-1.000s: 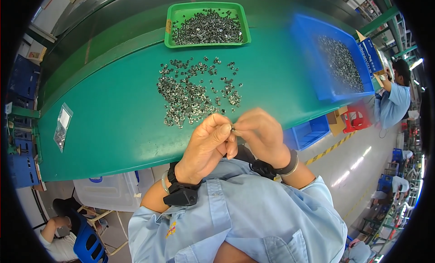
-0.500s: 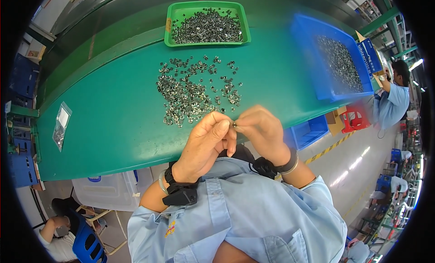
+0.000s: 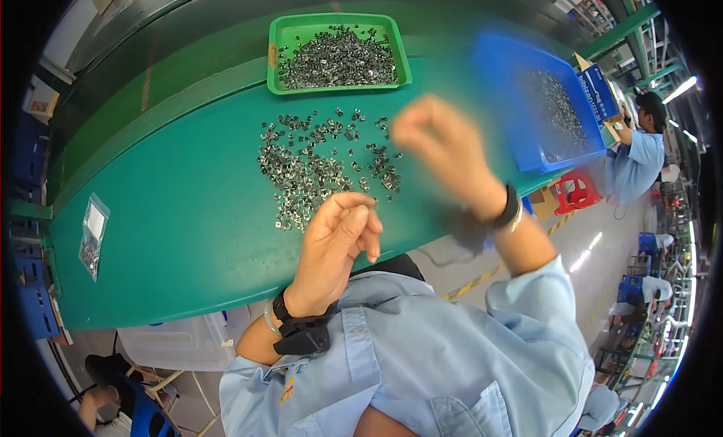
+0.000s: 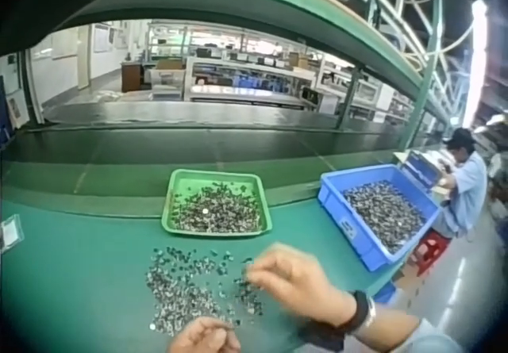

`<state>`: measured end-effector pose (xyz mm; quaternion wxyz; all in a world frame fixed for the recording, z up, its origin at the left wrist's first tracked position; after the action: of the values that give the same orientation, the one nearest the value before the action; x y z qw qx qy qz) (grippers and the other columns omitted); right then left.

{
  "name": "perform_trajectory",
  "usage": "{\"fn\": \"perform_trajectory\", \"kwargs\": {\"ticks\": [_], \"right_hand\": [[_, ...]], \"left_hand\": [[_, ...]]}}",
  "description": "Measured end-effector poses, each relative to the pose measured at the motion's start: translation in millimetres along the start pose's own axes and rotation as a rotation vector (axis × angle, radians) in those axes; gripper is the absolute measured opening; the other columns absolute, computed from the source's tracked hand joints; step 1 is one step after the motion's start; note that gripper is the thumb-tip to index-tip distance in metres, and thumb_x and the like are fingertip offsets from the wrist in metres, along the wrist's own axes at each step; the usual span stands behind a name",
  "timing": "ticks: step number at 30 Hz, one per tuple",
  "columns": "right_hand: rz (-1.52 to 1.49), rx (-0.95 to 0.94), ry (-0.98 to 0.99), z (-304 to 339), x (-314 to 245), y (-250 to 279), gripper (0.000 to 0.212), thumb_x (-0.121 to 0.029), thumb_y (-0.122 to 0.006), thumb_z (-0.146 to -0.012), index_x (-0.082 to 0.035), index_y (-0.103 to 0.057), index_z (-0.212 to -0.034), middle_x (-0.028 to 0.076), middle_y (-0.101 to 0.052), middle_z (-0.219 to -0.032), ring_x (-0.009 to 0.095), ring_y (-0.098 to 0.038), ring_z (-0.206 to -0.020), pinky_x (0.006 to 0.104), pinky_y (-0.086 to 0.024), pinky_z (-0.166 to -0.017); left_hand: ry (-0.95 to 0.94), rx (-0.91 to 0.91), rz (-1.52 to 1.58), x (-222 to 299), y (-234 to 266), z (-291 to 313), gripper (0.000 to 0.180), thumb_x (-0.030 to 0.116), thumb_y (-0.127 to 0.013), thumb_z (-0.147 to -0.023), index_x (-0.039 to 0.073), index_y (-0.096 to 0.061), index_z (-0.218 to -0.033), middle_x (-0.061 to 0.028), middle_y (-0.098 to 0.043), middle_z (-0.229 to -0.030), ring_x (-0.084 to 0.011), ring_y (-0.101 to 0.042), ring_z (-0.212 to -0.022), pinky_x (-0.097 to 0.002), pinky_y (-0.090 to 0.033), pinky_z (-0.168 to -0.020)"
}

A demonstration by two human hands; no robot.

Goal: The person picks up a metal clip from the table, joins it with a small black component, and places the assembled unit into a blue bin.

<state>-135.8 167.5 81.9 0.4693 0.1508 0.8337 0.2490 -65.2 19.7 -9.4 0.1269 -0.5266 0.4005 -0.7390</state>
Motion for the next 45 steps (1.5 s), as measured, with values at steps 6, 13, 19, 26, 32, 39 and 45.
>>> {"fn": "perform_trajectory", "kwargs": {"ticks": [6,13,19,26,32,39,45], "right_hand": [[0.068,0.025,-0.032,-106,49,14,0.011,-0.011,-0.062,-0.084,-0.001,-0.062,-0.089,0.007,-0.063,-0.086,0.016,-0.061,-0.078,0.0275,-0.049,-0.071],[0.335,-0.19,-0.096,-40,67,9,0.016,-0.013,-0.063,-0.084,-0.001,-0.061,-0.094,0.007,-0.062,-0.088,0.016,-0.06,-0.08,0.0288,-0.049,-0.074],[0.283,-0.264,-0.29,-6,75,3,0.014,-0.013,-0.064,-0.083,-0.002,-0.061,-0.092,0.008,-0.059,-0.084,0.019,-0.06,-0.078,0.0294,-0.049,-0.073],[0.319,-0.306,-0.312,-2,72,-3,0.014,-0.011,-0.065,-0.082,-0.002,-0.061,-0.091,0.009,-0.059,-0.083,0.019,-0.061,-0.077,0.0304,-0.049,-0.071],[0.114,-0.157,-0.073,20,11,-1,0.015,-0.006,-0.068,-0.077,-0.002,-0.06,-0.089,0.009,-0.061,-0.085,0.021,-0.061,-0.077,0.032,-0.049,-0.069],[0.15,-0.056,0.253,55,-30,-24,0.022,0.0,-0.072,-0.068,-0.005,-0.06,-0.086,0.007,-0.062,-0.084,0.025,-0.061,-0.077,0.0337,-0.049,-0.068],[0.13,-0.03,0.254,66,-31,-29,0.024,-0.001,-0.072,-0.068,-0.007,-0.06,-0.088,0.005,-0.062,-0.084,0.024,-0.06,-0.077,0.0332,-0.047,-0.066]], "left_hand": [[0.025,-0.103,0.081,-1,-1,1,0.016,0.014,-0.048,-0.096,0.003,-0.049,-0.108,-0.0065,-0.058,-0.086,-0.0132,-0.056,-0.066,-0.0257,-0.047,-0.061],[0.023,-0.101,0.075,-3,7,4,0.016,0.012,-0.046,-0.096,0.003,-0.049,-0.108,-0.0085,-0.057,-0.086,-0.0138,-0.056,-0.063,-0.0287,-0.047,-0.057],[0.031,-0.132,0.036,-5,4,2,0.015,0.011,-0.046,-0.096,0.003,-0.049,-0.108,-0.0089,-0.057,-0.085,-0.0144,-0.056,-0.064,-0.029,-0.048,-0.058],[0.013,-0.118,0.048,-5,1,2,0.015,0.012,-0.046,-0.096,0.003,-0.049,-0.107,-0.0086,-0.056,-0.084,-0.0145,-0.055,-0.063,-0.0291,-0.048,-0.057],[0.005,-0.02,0.014,-2,2,2,0.018,0.016,-0.046,-0.097,0.002,-0.049,-0.108,-0.0083,-0.056,-0.084,-0.0144,-0.055,-0.064,-0.0281,-0.047,-0.057],[-0.028,0.047,-0.094,-2,-11,3,0.02,0.019,-0.046,-0.097,0.002,-0.049,-0.108,-0.0081,-0.057,-0.085,-0.0141,-0.055,-0.064,-0.0264,-0.046,-0.057],[-0.04,0.052,-0.137,-5,-7,7,0.019,0.019,-0.047,-0.097,0.002,-0.05,-0.105,-0.0079,-0.058,-0.086,-0.0135,-0.056,-0.065,-0.0252,-0.046,-0.057]]}}
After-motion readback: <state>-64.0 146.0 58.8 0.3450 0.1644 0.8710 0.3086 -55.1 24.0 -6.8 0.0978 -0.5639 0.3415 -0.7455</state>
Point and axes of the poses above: each hand's wrist, its own z-axis away from the middle knuckle, its own y-axis out of the back of the hand, x = y × z, the point moved 6 cm from there along -z, towards the middle knuckle
